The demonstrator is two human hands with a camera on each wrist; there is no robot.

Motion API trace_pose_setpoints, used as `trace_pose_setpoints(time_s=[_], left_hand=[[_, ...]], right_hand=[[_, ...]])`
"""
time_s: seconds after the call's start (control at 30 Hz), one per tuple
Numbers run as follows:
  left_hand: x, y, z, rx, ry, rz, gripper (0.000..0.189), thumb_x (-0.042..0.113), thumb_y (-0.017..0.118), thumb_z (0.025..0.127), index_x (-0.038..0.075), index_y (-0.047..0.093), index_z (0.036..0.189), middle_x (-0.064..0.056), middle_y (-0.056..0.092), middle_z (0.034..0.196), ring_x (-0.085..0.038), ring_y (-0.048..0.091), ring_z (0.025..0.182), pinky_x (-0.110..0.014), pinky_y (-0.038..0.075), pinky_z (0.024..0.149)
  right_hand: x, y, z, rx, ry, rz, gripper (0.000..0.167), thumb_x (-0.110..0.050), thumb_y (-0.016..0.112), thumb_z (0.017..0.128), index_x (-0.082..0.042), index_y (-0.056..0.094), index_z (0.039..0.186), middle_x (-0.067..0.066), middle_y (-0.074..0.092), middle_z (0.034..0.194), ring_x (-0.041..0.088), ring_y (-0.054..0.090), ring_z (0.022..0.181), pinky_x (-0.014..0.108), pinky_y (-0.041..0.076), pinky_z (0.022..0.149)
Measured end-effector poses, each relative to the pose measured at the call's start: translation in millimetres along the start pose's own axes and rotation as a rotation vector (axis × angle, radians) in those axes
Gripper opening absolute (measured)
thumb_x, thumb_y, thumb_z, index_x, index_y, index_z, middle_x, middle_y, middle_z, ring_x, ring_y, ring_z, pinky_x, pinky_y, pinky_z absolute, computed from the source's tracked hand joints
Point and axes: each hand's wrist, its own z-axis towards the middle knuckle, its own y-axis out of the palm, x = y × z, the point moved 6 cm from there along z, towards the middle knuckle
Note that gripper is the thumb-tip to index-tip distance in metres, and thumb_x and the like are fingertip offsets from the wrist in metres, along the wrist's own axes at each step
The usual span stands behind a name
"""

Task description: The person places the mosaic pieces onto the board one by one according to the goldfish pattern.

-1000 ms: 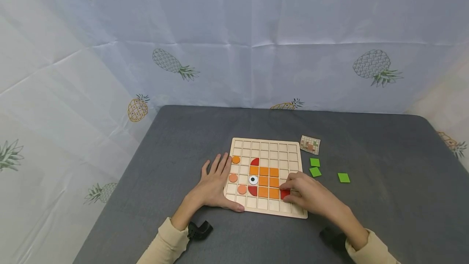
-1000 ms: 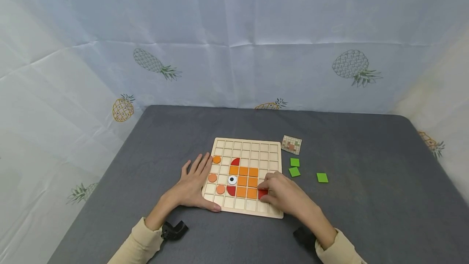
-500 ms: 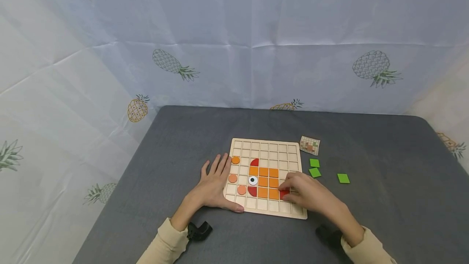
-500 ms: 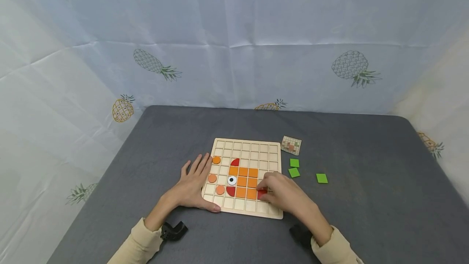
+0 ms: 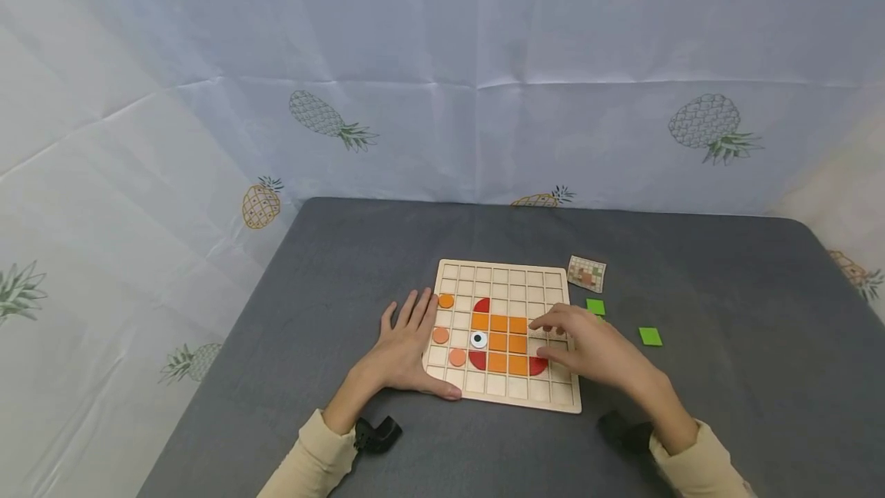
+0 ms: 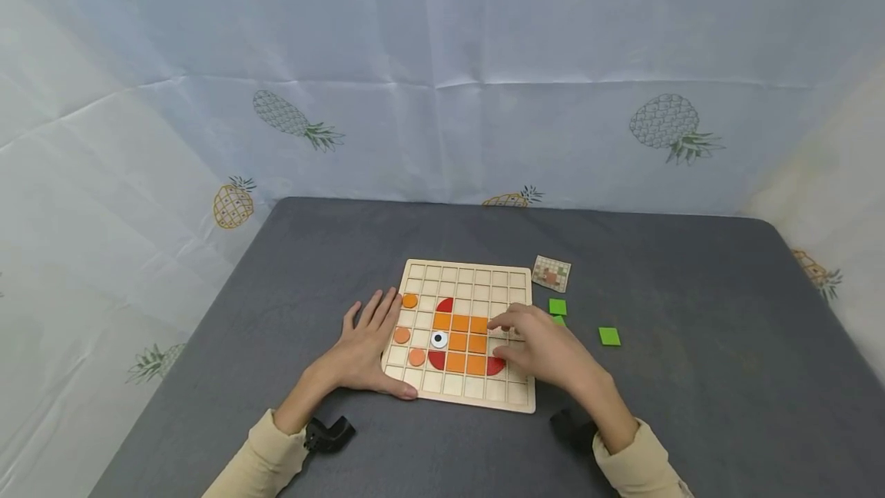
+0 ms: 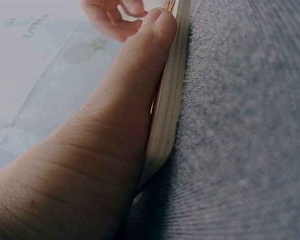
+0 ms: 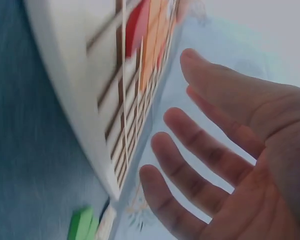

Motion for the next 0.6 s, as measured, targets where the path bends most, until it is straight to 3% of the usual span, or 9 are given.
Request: trace_pose_setpoints(time_s=[0.2, 0.37, 0.47, 0.6], left_hand=[[0.0, -0.1, 0.2, -0.006, 0.002, 0.003, 0.155, 0.078, 0.088, 0.068, 0.004, 0.002, 0.175, -0.019, -0.001, 0.185, -0.044, 0.000, 0.172, -0.075, 0.003, 0.130], [-0.3, -0.1, 0.4, -0.004, -0.002, -0.001, 0.156, 0.078, 0.088, 0.068, 0.004, 0.003, 0.175, -0.018, -0.001, 0.185, -0.043, -0.001, 0.172, -0.075, 0.002, 0.131], [-0.5, -0.2, 0.1, -0.005, -0.002, -0.005, 0.156, 0.079, 0.088, 0.068, 0.005, 0.002, 0.175, -0.017, -0.002, 0.185, -0.043, -0.002, 0.172, -0.075, 0.001, 0.131], [-1.4, 0.0, -0.2, -0.005, -0.001, -0.002, 0.156, 0.079, 0.088, 0.067, 0.005, 0.002, 0.175, -0.017, -0.002, 0.185, -0.042, -0.002, 0.172, -0.075, 0.001, 0.131]], right_hand=[[18, -23, -7.6, 0.117, -0.026, -0.005, 0.032, -0.014, 0.089, 0.091, -0.004, 0.081, 0.120, 0.010, 0.080, 0.114, 0.020, 0.070, 0.091, 0.034, 0.058, 0.074], [39, -31, -13.4, 0.125, 0.048, -0.001, 0.037, -0.015, 0.089, 0.090, -0.002, 0.079, 0.123, 0.027, 0.074, 0.133, 0.025, 0.073, 0.094, 0.032, 0.055, 0.069], [51, -32, -16.2, 0.109, 0.089, 0.001, 0.039, -0.015, 0.089, 0.090, -0.001, 0.079, 0.125, 0.025, 0.074, 0.125, 0.013, 0.058, 0.079, 0.026, 0.042, 0.062], [61, -33, -17.8, 0.093, 0.100, -0.003, 0.039, -0.015, 0.090, 0.089, 0.000, 0.079, 0.123, 0.005, 0.071, 0.101, 0.006, 0.046, 0.074, 0.026, 0.039, 0.063]])
